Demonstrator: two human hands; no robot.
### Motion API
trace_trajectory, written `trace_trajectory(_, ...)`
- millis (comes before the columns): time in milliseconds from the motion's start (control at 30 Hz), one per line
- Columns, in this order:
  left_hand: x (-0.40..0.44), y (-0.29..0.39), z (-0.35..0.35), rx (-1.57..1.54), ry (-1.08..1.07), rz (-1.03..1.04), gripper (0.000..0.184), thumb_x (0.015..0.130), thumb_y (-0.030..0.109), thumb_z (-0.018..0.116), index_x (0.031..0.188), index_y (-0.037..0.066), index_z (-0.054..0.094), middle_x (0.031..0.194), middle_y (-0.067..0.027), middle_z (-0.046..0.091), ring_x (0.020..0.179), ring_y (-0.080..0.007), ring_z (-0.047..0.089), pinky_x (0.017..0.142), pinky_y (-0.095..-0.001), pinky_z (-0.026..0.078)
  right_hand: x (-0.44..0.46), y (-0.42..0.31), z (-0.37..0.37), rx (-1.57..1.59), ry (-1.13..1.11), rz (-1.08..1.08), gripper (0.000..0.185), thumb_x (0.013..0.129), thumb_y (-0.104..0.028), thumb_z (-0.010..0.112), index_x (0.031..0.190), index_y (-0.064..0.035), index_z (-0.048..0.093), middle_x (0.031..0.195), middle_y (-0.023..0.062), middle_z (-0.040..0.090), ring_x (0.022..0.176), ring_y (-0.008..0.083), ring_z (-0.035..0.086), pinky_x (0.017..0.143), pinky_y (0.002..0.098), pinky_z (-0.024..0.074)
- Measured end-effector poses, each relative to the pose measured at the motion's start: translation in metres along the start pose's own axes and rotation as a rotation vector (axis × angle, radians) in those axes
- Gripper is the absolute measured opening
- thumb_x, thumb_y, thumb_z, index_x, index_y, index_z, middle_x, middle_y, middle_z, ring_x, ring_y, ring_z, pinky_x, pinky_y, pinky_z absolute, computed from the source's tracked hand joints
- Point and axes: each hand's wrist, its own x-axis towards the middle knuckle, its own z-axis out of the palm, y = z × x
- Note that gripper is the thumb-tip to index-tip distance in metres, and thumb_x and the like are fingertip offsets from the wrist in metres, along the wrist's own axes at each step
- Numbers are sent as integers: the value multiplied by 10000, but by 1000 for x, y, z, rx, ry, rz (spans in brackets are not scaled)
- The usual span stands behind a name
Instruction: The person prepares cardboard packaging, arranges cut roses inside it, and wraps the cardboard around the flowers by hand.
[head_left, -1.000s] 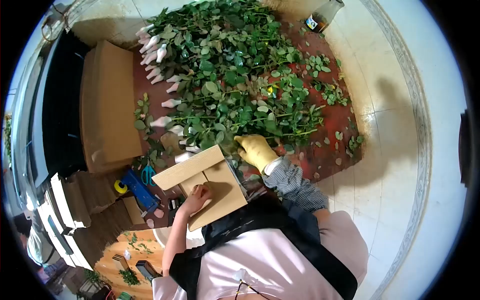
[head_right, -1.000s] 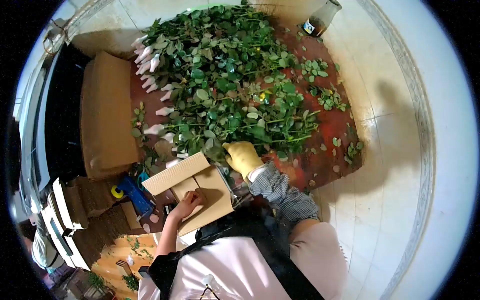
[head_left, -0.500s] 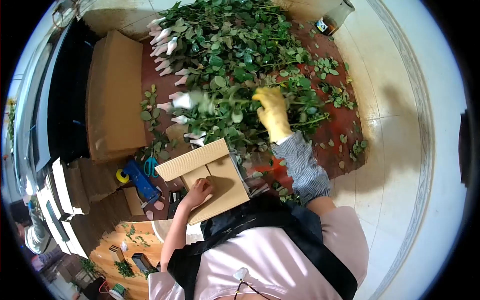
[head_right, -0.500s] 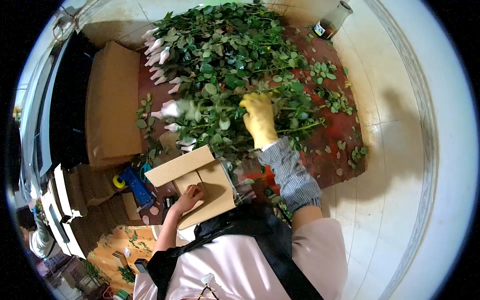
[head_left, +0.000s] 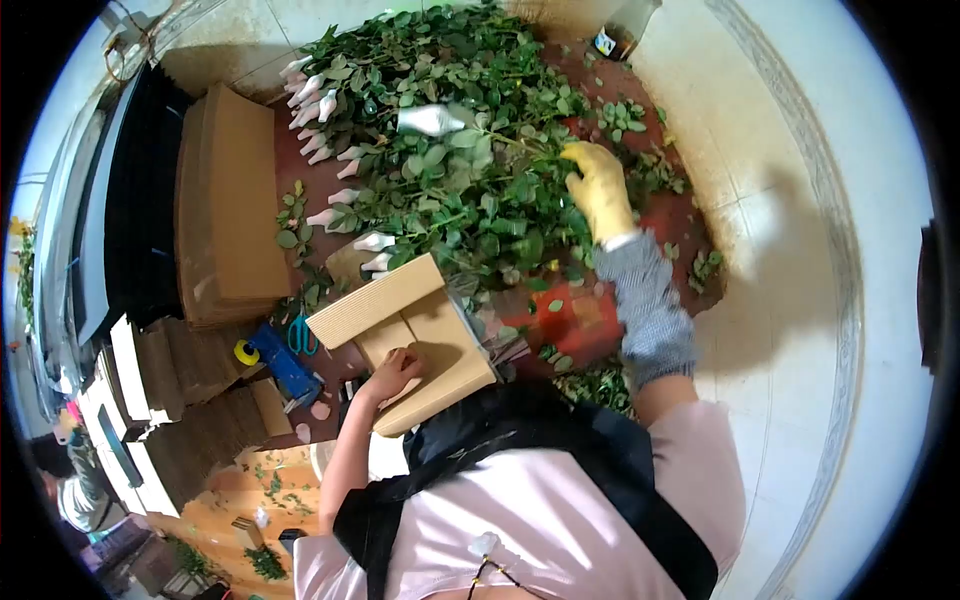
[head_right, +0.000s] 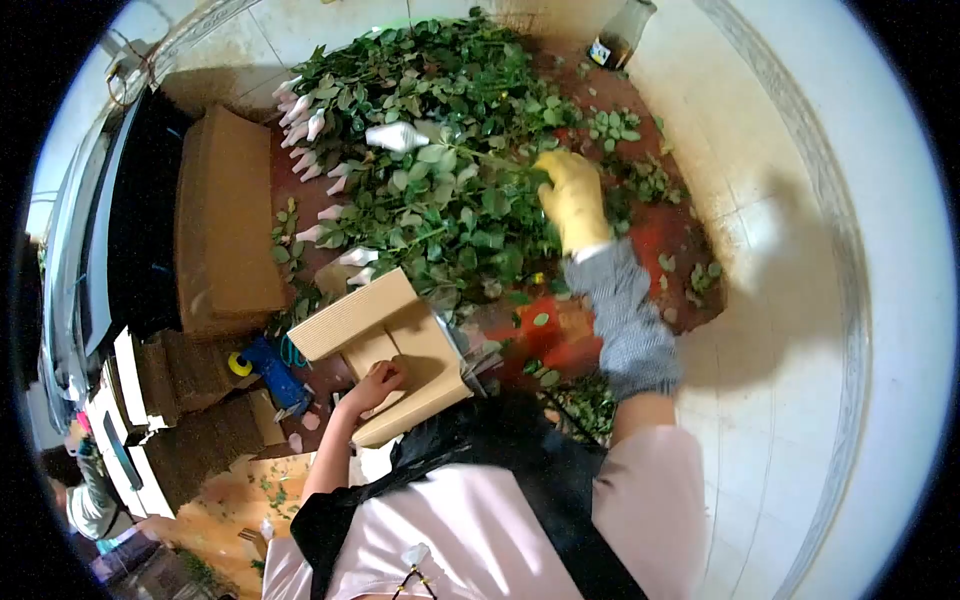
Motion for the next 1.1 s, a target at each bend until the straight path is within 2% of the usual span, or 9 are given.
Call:
trace_trajectory(167, 0, -3, 0, 52, 29, 81, 437, 977, 362, 594, 1254, 26, 562, 1272, -192, 536, 1173, -349, 547, 1028, -389, 433, -31, -24, 18, 95, 204, -169, 397, 704, 51, 753, 1071, -77, 674, 1230, 122, 672, 1232, 325, 586, 1096, 456, 439)
trace_trajectory(367, -3, 6, -2, 52, -1, -8, 426, 972, 359, 590, 1238, 27, 572, 1266, -193, 543, 1166, -354, 551, 1009, -394, 444, -145, -27, 134, -104, -400, -161, 476, 819, -32, 686, 1273, -153, 610, 1365, 102, 591, 1277, 307, 547, 1096, 459, 437)
trace_trajectory(467, -4, 5, 0, 29, 31, 3, 424, 967, 349, 592, 1242, 27, 571, 1266, -200, 541, 1163, -361, 551, 1007, -390, 446, -147, -29, 127, 121, -336, -10, 533, 824, -54, 699, 1335, -141, 574, 1365, 109, 587, 1282, 325, 535, 1100, 458, 422)
trace_trajectory(500, -3, -4, 4, 37, 53, 50, 417, 963, 340, 596, 1240, 29, 572, 1258, -199, 543, 1153, -360, 553, 1003, -388, 448, -135, -43, 105, 279, -351, 100, 503, 839, -69, 698, 1325, -93, 567, 1335, 127, 599, 1267, 338, 537, 1065, 457, 438)
trace_trajectory(633, 0, -10, 6, 33, 84, 85, 399, 955, 315, 611, 1235, 32, 575, 1227, -198, 549, 1130, -358, 557, 993, -383, 452, -121, -84, 43, -67, -238, -23, 417, 856, -116, 711, 1249, -55, 586, 1103, 134, 653, 984, 306, 631, 918, 424, 517)
trace_trajectory(700, 0, -9, 7, -4, 71, 77, 396, 953, 313, 615, 1225, 28, 578, 1215, -198, 552, 1133, -358, 555, 990, -386, 453, -140, -80, 57, -183, -557, 123, 297, 883, -245, 705, 1108, -70, 625, 842, 74, 667, 821, 285, 647, 796, 441, 527)
trace_trajectory(900, -5, -1, 6, 13, 85, 53, 386, 947, 305, 633, 1206, 24, 580, 1199, -191, 552, 1089, -336, 578, 958, -374, 471, -136, -22, 139, -170, -378, 26, 219, 787, -246, 754, 773, -45, 669, 797, 159, 670, 796, 333, 667, 705, 450, 545)
trace_trajectory(1033, -7, -1, 6, -47, 70, 59, 381, 960, 311, 624, 1203, 21, 581, 1226, -188, 547, 1119, -344, 573, 977, -381, 469, -88, -15, 126, -173, -775, 43, 351, 831, -314, 706, 1018, -19, 683, 1000, 206, 685, 950, 386, 654, 832, 479, 525)
trace_trajectory(1100, -9, 0, 5, -25, 73, 78, 398, 965, 323, 625, 1224, 24, 577, 1236, -192, 545, 1100, -346, 591, 969, -391, 477, -46, -31, 87, -122, -1214, 144, 535, 948, -350, 602, 1385, -53, 520, 1327, 190, 610, 1173, 332, 616, 1002, 448, 490)
